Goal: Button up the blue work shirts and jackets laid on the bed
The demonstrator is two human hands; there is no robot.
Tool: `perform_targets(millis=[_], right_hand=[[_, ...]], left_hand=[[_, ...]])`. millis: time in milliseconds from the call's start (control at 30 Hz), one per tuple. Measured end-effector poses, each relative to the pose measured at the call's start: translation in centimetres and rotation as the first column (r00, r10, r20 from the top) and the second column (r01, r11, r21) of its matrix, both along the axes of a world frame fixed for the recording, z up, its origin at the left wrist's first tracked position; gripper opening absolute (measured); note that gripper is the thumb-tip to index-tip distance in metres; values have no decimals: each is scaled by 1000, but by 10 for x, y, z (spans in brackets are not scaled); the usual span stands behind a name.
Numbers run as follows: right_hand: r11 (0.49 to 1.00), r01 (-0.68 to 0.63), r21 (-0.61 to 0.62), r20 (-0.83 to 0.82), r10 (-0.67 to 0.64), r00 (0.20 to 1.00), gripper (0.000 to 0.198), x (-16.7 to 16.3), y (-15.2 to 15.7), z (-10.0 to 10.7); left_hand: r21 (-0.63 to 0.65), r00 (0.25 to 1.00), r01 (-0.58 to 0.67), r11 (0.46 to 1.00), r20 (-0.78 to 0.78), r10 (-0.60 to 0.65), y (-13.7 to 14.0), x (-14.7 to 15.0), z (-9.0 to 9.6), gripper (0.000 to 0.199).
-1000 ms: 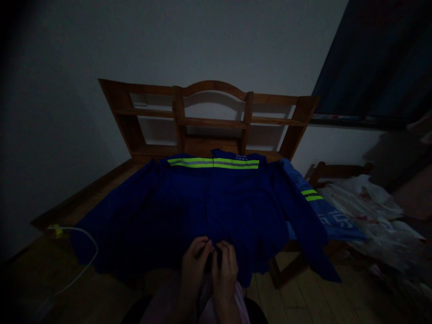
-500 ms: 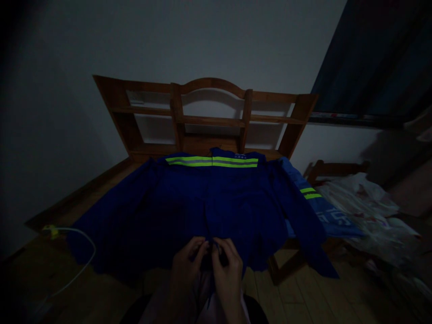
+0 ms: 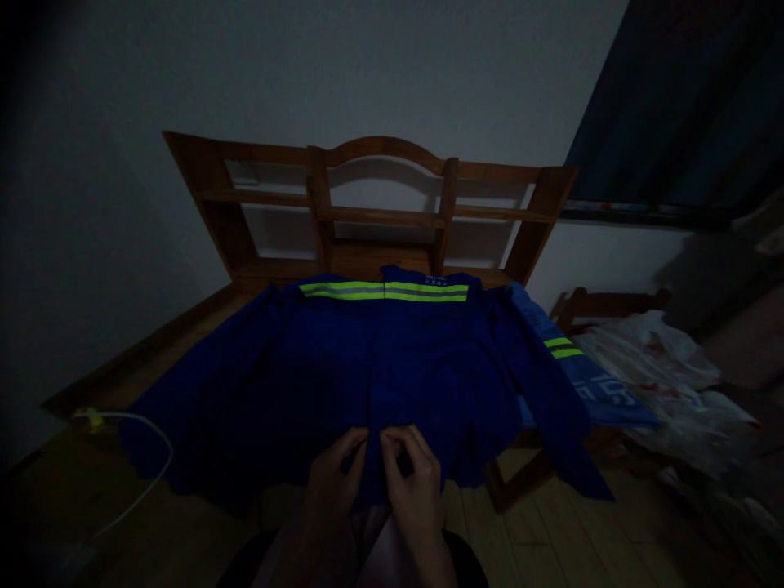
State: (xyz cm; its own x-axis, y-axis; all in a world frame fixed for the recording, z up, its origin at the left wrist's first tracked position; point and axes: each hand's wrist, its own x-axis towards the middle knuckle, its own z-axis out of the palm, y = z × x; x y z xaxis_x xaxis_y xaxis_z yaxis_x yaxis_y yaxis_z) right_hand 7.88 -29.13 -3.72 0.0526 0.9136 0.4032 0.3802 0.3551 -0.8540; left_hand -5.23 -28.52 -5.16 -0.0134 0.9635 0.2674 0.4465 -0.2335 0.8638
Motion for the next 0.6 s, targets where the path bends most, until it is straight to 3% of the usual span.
perform_targets(millis=[200,367,500,600], right_hand=[[998,-50,-44,45,52,998,11,4,9,-3],[993,-113,-29,135,116,984,9,10,9,1],[992,-126,7,283,119,952,13,11,8,0],[991,-132,30,385,111,916,16,12,6,-4]], left_hand=[[24,1000,5,1000,17,-6,3,-3,-6,24],[-155,970,24,988,244,14,0,1,2,28],[-304,881,91,948,468,66,2,5,5,32],[-397,818,81,914,550,166,5,5,-3,38]])
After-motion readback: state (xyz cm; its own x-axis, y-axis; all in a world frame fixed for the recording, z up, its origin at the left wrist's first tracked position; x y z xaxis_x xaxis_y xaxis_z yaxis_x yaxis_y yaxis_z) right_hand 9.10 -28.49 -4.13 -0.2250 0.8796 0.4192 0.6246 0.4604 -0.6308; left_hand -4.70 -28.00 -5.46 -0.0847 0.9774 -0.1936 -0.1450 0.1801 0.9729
